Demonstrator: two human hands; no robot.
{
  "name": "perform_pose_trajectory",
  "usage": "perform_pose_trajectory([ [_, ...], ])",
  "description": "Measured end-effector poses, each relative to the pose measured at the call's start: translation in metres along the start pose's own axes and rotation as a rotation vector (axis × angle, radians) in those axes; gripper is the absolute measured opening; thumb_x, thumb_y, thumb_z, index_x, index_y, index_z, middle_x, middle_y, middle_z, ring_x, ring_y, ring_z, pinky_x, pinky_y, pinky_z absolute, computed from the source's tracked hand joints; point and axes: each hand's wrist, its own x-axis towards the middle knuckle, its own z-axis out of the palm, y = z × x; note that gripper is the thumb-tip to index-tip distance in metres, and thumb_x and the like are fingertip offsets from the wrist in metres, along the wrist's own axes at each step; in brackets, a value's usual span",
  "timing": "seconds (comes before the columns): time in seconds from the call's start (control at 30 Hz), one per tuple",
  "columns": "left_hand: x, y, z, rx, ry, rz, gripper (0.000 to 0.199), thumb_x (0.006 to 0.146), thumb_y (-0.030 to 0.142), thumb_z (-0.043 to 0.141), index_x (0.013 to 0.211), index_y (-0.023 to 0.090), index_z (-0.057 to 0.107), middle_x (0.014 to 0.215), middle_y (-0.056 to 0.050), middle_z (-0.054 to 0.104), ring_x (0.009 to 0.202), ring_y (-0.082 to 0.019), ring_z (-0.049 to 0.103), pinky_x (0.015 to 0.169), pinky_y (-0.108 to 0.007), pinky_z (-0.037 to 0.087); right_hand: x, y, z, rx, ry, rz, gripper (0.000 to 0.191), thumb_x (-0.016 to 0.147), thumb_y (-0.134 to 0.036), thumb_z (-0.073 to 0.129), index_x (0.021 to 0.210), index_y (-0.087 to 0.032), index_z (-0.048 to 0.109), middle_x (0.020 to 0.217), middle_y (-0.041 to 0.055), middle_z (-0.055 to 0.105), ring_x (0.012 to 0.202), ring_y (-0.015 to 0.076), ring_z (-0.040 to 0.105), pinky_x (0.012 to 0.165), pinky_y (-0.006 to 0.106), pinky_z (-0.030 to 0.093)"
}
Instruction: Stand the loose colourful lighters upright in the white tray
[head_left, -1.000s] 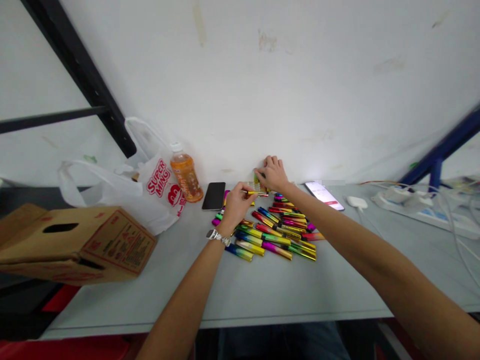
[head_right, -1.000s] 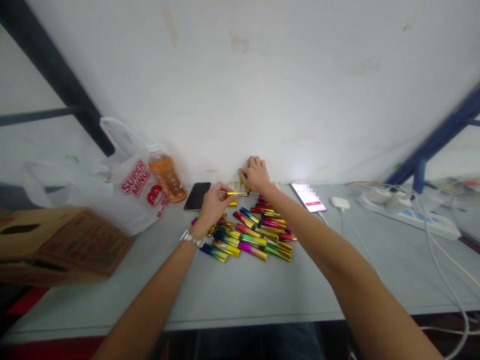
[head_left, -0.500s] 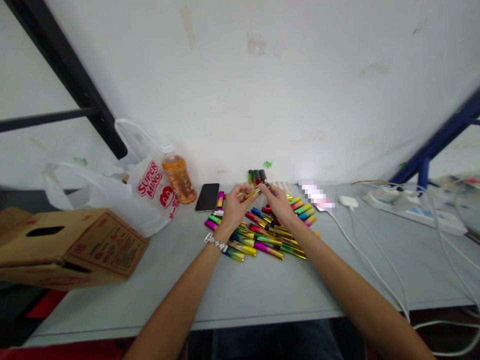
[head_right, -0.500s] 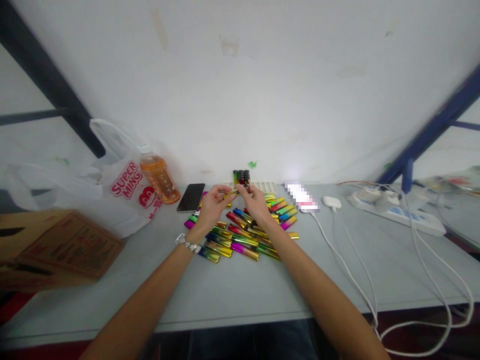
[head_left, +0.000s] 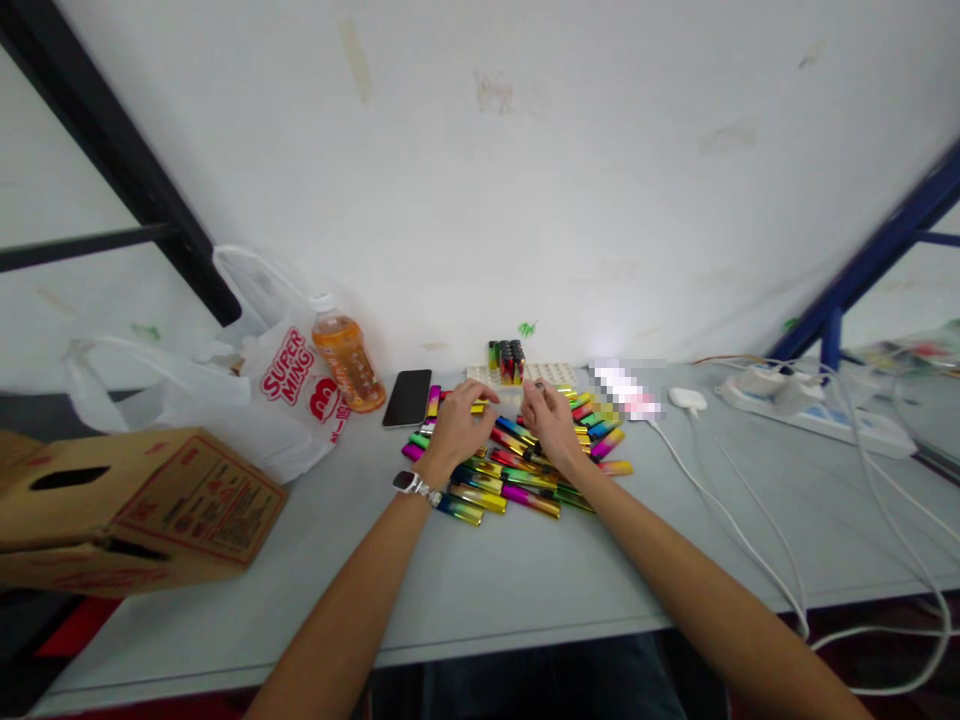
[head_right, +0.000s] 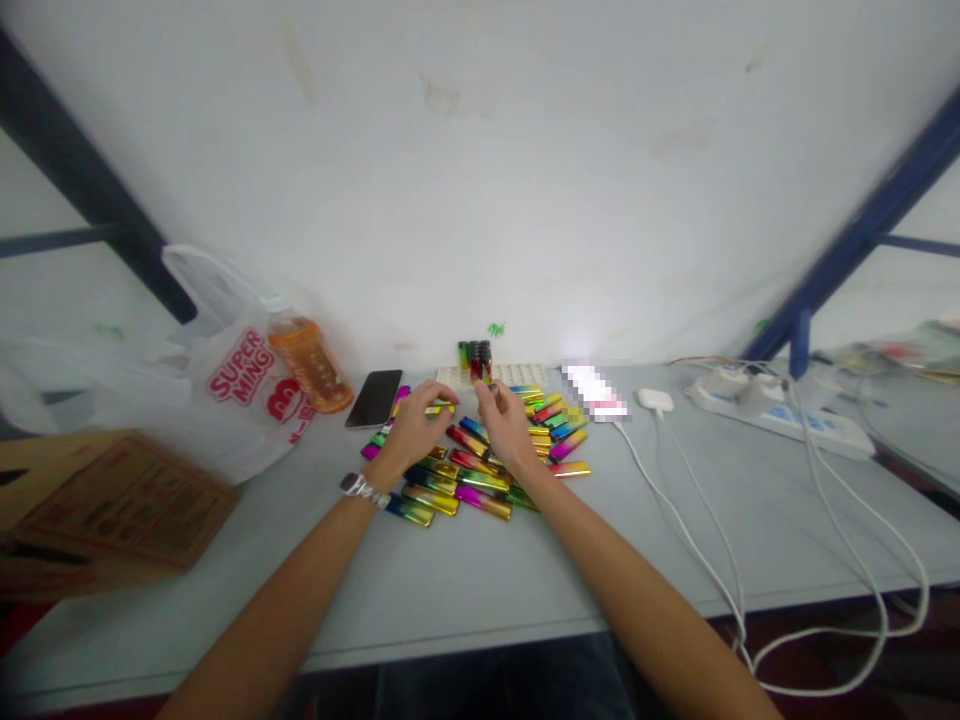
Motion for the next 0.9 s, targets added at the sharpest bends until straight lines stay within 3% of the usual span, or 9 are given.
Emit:
perform_pose_trajectory([
  [0.13, 0.000, -0.004, 0.002, 0.052, -0.038, -0.025, 0.016, 0.082, 0.006, 0.054, 0.082, 0.018, 0.063, 0.090, -0.005, 0.067, 0.090, -0.021, 0.063, 0.088, -0.036, 0.050, -0.002, 0.006, 0.001, -0.221, 0.067, -0.087, 0.039, 0.091, -0.047, 0.052, 0.062, -0.023, 0.041, 0.054, -0.0057, 0.037, 0.051, 0.0108, 0.034, 0.050, 0.027, 0.027],
  [0.23, 0.000, -0.006, 0.002, 0.109, -0.056, -0.034, 0.014, 0.083, 0.008, 0.054, 0.082, 0.018, 0.064, 0.091, -0.005, 0.067, 0.092, -0.022, 0.063, 0.088, -0.037, 0.049, -0.003, 0.008, 0.001, -0.261, 0.093, -0.108, 0.033, 0.090, -0.037, 0.049, 0.061, -0.023, 0.040, 0.054, -0.0053, 0.037, 0.052, 0.0114, 0.034, 0.051, 0.028, 0.027],
  [0.6, -0.005, -0.013, 0.000, 0.390, -0.207, -0.090, 0.016, 0.088, 0.015, 0.055, 0.097, 0.018, 0.068, 0.105, -0.009, 0.068, 0.103, -0.027, 0.061, 0.091, -0.041, 0.048, -0.006, 0.010, 0.000, -0.153, 0.039, -0.098, 0.046, 0.091, -0.059, 0.055, 0.066, -0.024, 0.038, 0.056, -0.0064, 0.032, 0.053, 0.0110, 0.030, 0.051, 0.028, 0.024],
  [0.9, -0.006, -0.013, 0.002, 0.409, -0.247, -0.105, 0.017, 0.089, 0.017, 0.055, 0.102, 0.017, 0.067, 0.109, -0.010, 0.068, 0.110, -0.028, 0.060, 0.098, -0.042, 0.047, -0.003, 0.013, 0.000, -0.229, 0.099, -0.102, 0.032, 0.091, -0.037, 0.048, 0.064, -0.024, 0.038, 0.056, -0.0054, 0.036, 0.052, 0.0120, 0.034, 0.050, 0.027, 0.027],
])
